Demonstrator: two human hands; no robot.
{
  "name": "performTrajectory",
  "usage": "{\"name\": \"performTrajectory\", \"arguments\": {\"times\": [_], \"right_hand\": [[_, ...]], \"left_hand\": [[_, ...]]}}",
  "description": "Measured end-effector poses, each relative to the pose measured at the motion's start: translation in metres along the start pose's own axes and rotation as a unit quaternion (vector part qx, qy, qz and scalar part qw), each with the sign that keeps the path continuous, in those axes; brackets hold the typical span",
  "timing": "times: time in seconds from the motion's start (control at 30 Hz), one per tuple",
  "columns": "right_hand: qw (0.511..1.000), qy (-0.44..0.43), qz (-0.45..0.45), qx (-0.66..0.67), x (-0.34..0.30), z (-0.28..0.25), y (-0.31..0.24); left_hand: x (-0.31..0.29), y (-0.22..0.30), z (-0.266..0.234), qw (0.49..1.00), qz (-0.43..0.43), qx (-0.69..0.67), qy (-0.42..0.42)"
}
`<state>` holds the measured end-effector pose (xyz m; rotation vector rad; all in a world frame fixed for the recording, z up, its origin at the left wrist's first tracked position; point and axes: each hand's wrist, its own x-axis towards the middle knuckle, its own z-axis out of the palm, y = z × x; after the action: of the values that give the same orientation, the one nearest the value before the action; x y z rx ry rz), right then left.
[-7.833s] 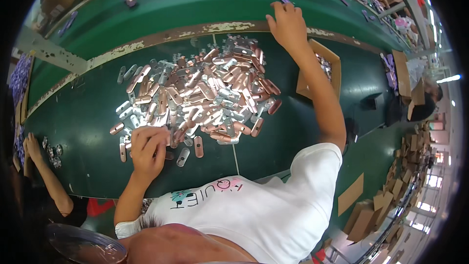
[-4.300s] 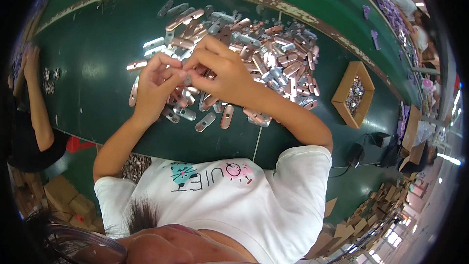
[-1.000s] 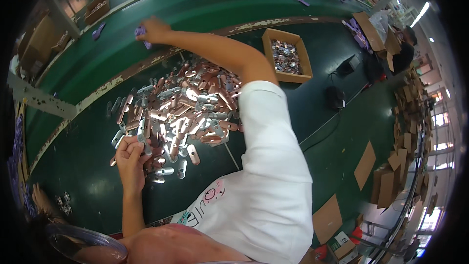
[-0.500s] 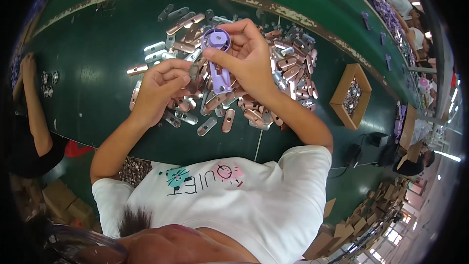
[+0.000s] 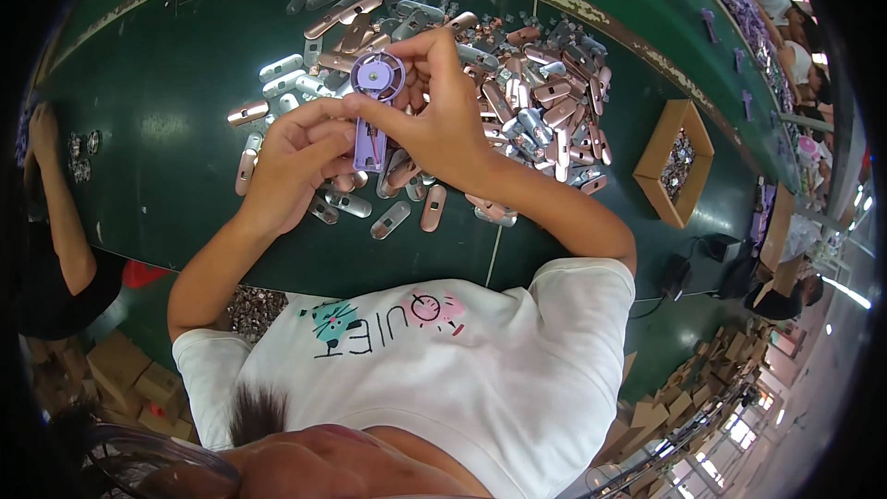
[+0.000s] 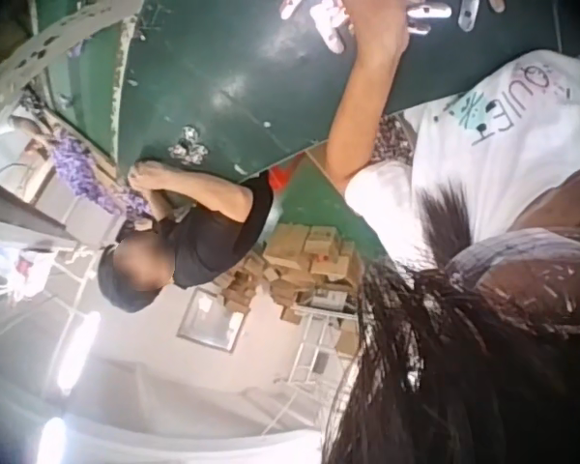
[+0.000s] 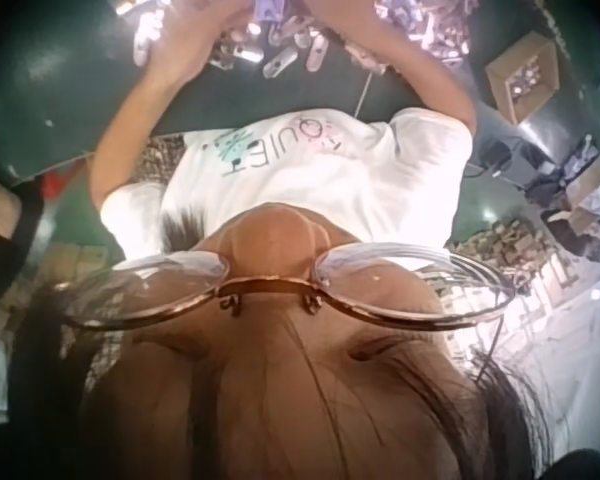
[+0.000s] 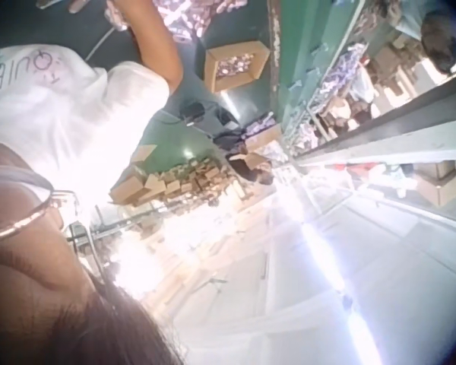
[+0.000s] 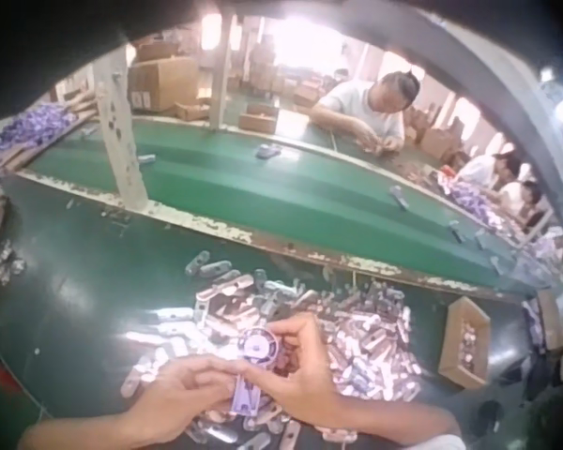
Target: Assemble small purple handheld fans on an electronics factory production line.
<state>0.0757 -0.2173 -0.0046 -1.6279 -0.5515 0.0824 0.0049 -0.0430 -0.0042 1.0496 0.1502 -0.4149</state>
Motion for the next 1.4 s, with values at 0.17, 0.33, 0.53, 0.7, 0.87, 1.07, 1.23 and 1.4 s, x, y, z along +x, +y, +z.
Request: {"name": "performTrajectory", "arguments": {"times": [0.17, 0.33, 0.53, 0.7, 0.87, 1.07, 1.23, 1.4], "right_hand": [[1.0, -0.004, 0.002, -0.029, 0.0, 0.0, 0.002], [1.0, -0.011, -0.002, -0.024, 0.001, 0.0, -0.001], [0.999, -0.026, -0.024, -0.036, 0.002, -0.003, 0.005], [0.995, -0.045, -0.018, -0.083, -0.001, -0.004, -0.001], [0.993, -0.043, -0.016, -0.105, -0.001, -0.004, -0.004], [0.993, -0.005, -0.075, -0.093, 0.0, 0.0, 0.003], [0.992, -0.019, -0.058, -0.108, 0.0, -0.002, 0.002], [0.976, -0.112, 0.139, 0.123, 0.012, -0.009, -0.015]], "left_hand": [[0.001, 0.0, 0.004, 1.0, -0.001, -0.029, -0.002], [0.001, -0.002, 0.002, 0.999, 0.014, -0.026, -0.013], [0.001, 0.0, 0.005, 0.999, 0.027, 0.03, 0.005], [0.0, 0.002, 0.007, 0.998, 0.02, 0.056, 0.019], [0.001, 0.001, 0.008, 0.998, 0.021, 0.053, 0.023], [0.001, 0.001, 0.007, 0.998, 0.039, 0.043, 0.021], [0.001, 0.004, 0.007, 0.998, 0.034, 0.049, 0.013], [0.0, -0.002, 0.011, 0.986, 0.128, 0.108, 0.027]]}}
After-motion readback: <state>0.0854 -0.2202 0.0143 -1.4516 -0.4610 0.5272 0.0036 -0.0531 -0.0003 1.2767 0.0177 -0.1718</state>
